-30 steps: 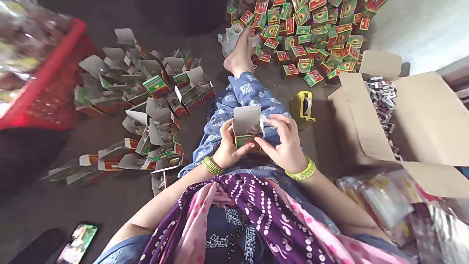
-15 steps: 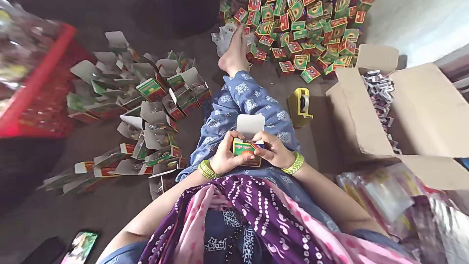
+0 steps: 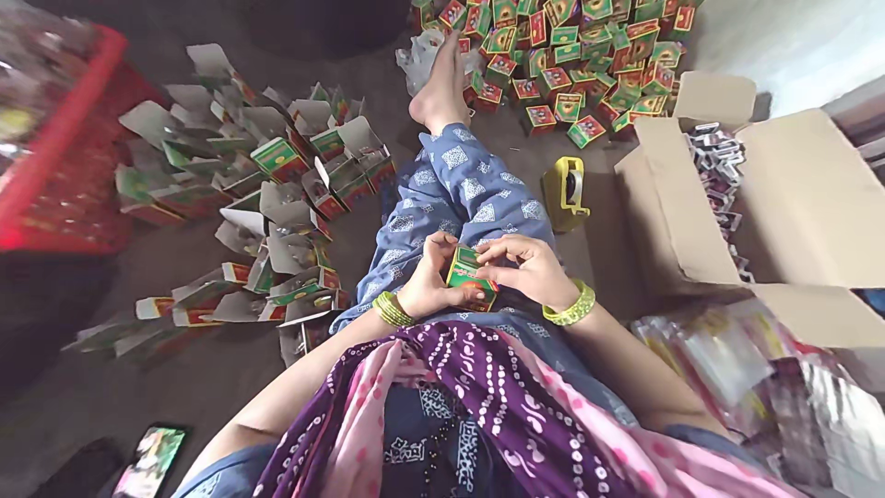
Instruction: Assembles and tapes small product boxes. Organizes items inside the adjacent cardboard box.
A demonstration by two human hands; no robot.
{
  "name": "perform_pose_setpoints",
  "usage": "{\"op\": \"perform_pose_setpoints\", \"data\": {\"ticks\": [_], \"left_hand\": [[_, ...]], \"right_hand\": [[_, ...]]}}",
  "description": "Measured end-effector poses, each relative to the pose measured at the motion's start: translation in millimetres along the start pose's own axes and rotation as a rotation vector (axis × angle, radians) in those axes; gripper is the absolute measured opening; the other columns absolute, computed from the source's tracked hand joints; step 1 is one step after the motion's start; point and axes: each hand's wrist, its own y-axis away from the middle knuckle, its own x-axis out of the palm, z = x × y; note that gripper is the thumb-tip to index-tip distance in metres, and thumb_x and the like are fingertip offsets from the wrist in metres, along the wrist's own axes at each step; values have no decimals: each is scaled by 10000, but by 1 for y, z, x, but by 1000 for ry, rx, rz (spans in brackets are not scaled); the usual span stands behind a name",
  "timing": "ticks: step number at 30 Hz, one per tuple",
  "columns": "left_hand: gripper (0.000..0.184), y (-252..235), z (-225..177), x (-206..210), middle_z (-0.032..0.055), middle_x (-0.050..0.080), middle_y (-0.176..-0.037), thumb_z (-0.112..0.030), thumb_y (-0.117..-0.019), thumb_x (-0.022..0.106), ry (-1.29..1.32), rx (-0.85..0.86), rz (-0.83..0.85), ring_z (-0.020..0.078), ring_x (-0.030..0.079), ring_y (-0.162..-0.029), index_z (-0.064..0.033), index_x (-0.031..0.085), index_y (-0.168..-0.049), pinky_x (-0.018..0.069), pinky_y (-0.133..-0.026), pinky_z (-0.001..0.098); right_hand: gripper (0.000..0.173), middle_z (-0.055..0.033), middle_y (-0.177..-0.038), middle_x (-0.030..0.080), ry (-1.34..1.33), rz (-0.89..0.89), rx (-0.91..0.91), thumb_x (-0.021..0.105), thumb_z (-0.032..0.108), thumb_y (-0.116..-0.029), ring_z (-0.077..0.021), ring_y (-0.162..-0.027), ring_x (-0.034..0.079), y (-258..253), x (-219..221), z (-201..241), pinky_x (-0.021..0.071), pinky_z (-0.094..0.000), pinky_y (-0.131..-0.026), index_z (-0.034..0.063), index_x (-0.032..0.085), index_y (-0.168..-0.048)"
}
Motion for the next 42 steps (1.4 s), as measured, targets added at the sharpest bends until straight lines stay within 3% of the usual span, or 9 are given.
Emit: {"op": "perform_pose_setpoints", "data": {"ticks": [5,12,18,23,27,31,35,38,42], "left_hand": [[915,0,0,-2,128,677,-1190,-158,-736,922,-35,11,23,237,703,-1086,-70,290,-1392,598,-960,442],[918,0,2,-2,140,669,-1210,-167,-738,925,-31,29,64,250,698,-1100,-71,294,-1398,596,-965,452],[893,1,3,-2,138,672,-1196,-171,-744,923,-29,12,42,240,704,-1083,-65,315,-1388,601,-959,446],[774,2,-2,0,107,683,-1160,-150,-785,890,8,-45,-60,216,720,-1021,-67,358,-1341,617,-915,427],[682,3,-1,1,90,690,-1147,-139,-827,855,15,-48,-69,200,722,-1008,-63,402,-1331,620,-906,418],[541,1,-1,0,109,691,-1171,-196,-924,771,-44,-72,-29,203,720,-1004,-24,467,-1337,629,-884,404],[415,1,-6,-2,74,680,-1159,-177,-990,644,35,-185,-54,170,713,-982,-42,447,-1330,627,-852,370],[321,0,-4,-5,55,661,-1144,-176,-1023,533,9,-154,-40,134,701,-966,-21,462,-1294,622,-838,348],[281,-3,-1,-6,59,624,-1199,-187,-1054,419,-47,-106,-43,109,674,-1010,-8,490,-1259,604,-867,324]], "right_hand": [[189,-55,-1074,766,288,62,-93,782,203,-923,-100,-1041,714,-2,-1,10,605,-286,-925,63,802,-1049],[135,-65,-1048,768,246,93,-122,731,115,-948,-102,-1005,723,-5,-8,8,616,-289,-905,33,794,-1034],[296,-78,-1146,700,413,251,-146,531,160,-1010,-146,-1099,639,-3,-11,12,549,-328,-951,112,780,-1162],[288,-99,-1187,746,611,28,-262,547,117,-1050,-196,-1149,697,18,9,4,536,-377,-1066,65,723,-1272],[305,-100,-1268,724,571,34,-245,524,109,-1068,-202,-1210,678,26,10,0,481,-434,-1145,27,681,-1316],[335,-103,-1269,714,292,2,-54,580,127,-1040,-189,-1206,674,22,-14,-9,557,-406,-1063,-27,629,-1333],[420,-103,-1136,727,459,-462,348,619,245,-1024,-187,-990,718,14,-81,-54,610,-413,-880,56,579,-1396],[443,-210,-1258,673,595,-644,633,616,216,-1019,-310,-1144,673,12,-146,-97,529,-502,-1009,13,549,-1406],[453,-214,-1367,630,641,-569,853,577,157,-1034,-333,-1279,610,14,-207,-144,458,-513,-1109,2,510,-1453]]}}
